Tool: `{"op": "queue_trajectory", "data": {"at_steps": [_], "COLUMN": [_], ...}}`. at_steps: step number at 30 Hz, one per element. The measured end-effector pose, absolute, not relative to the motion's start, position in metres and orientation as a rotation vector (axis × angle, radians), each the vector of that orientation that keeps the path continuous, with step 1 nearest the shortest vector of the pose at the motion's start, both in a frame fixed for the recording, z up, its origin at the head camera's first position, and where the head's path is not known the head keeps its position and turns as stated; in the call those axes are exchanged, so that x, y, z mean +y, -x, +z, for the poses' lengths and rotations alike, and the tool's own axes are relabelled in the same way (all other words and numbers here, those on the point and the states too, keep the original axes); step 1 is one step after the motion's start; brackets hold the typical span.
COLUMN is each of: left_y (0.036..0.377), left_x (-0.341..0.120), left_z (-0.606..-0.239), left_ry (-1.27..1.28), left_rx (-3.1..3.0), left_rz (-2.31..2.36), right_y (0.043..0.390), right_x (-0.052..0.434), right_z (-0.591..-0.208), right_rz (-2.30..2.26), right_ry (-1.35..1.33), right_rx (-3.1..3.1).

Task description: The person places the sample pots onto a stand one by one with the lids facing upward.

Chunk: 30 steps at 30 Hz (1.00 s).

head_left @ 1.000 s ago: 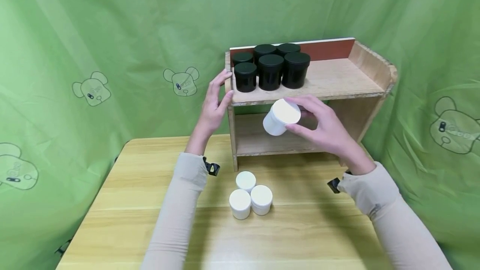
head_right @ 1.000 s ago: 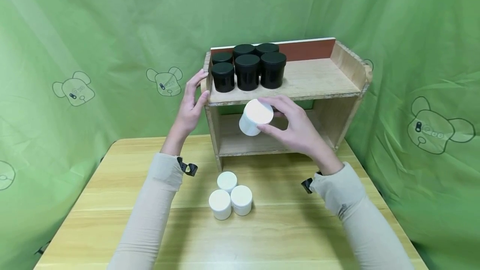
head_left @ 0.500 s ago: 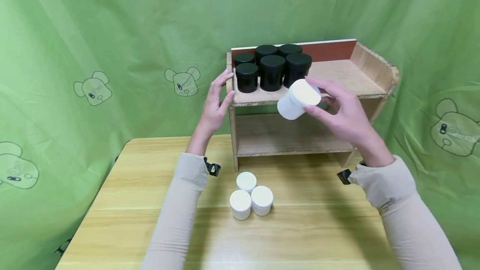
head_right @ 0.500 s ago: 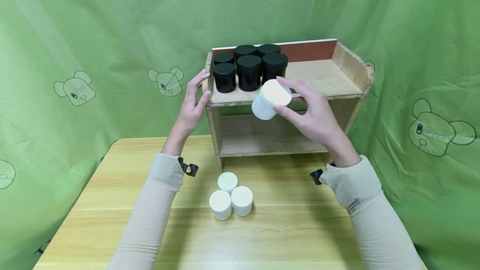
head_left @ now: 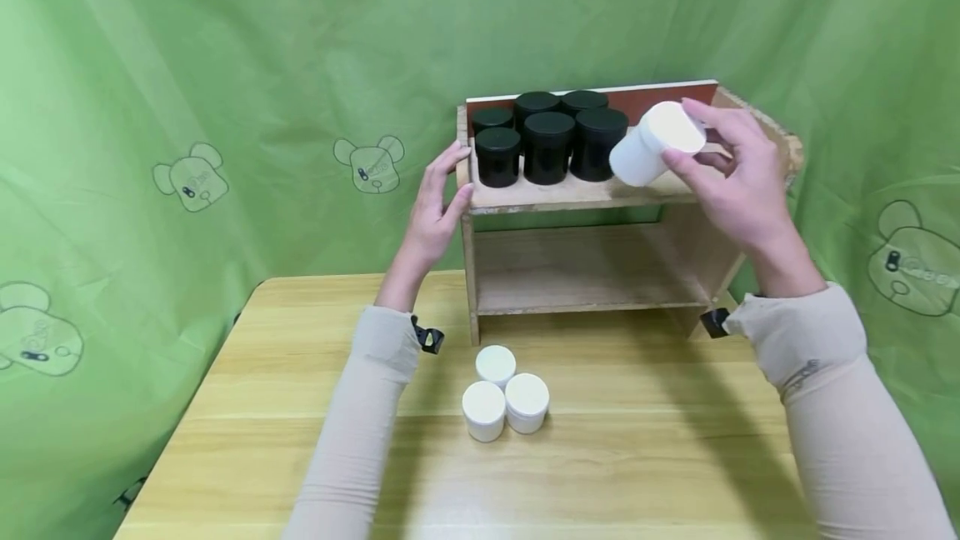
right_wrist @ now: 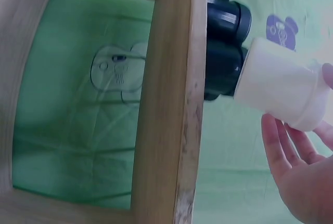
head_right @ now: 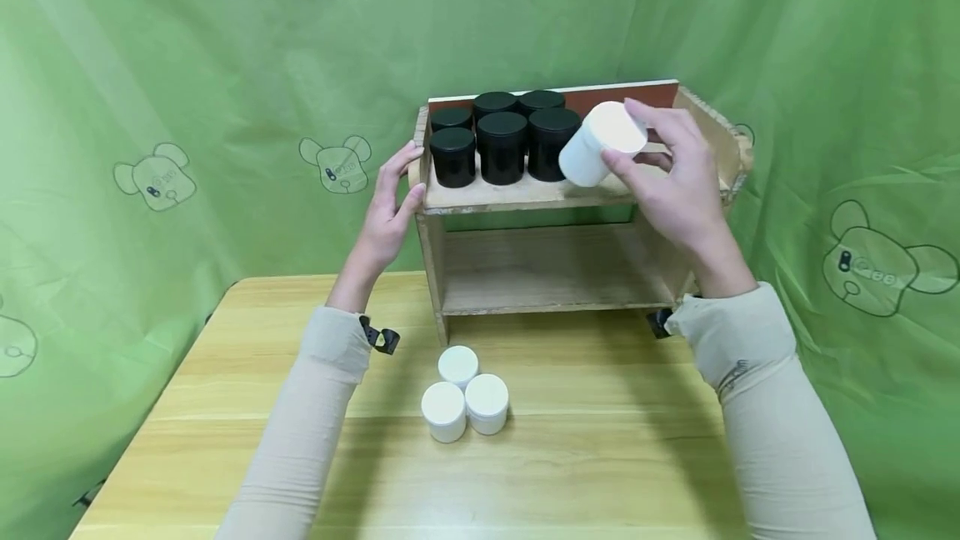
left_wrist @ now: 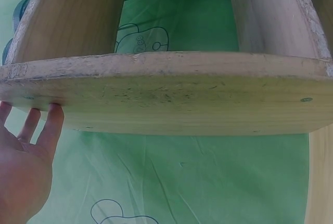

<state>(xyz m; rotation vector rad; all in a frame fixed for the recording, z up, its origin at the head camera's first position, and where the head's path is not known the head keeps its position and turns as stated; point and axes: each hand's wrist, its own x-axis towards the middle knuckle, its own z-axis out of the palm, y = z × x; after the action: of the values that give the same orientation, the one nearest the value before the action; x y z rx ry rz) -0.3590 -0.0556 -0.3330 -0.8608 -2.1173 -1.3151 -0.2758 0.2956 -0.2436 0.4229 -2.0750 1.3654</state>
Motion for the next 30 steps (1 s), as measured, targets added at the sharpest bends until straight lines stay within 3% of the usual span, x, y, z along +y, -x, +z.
{"op": "queue_trajectory", "data": {"at_steps": [11,30], "left_y": [0.359,0.361], "left_x": [-0.055,-0.055], "left_z": [-0.334,-0.334], "left_ry": [0.852,0.847], "left_rx": [-2.126,-2.128], "left_rz": [-1.312,-1.317], "right_y": [0.301,0.359], "right_x": [0.318,0.313], "right_z": [-0.230,-0.216], "right_rz": [1.354,1.207], "right_ry": [-0.175,-0.092], "right_rx": [-2.110,-2.288]}}
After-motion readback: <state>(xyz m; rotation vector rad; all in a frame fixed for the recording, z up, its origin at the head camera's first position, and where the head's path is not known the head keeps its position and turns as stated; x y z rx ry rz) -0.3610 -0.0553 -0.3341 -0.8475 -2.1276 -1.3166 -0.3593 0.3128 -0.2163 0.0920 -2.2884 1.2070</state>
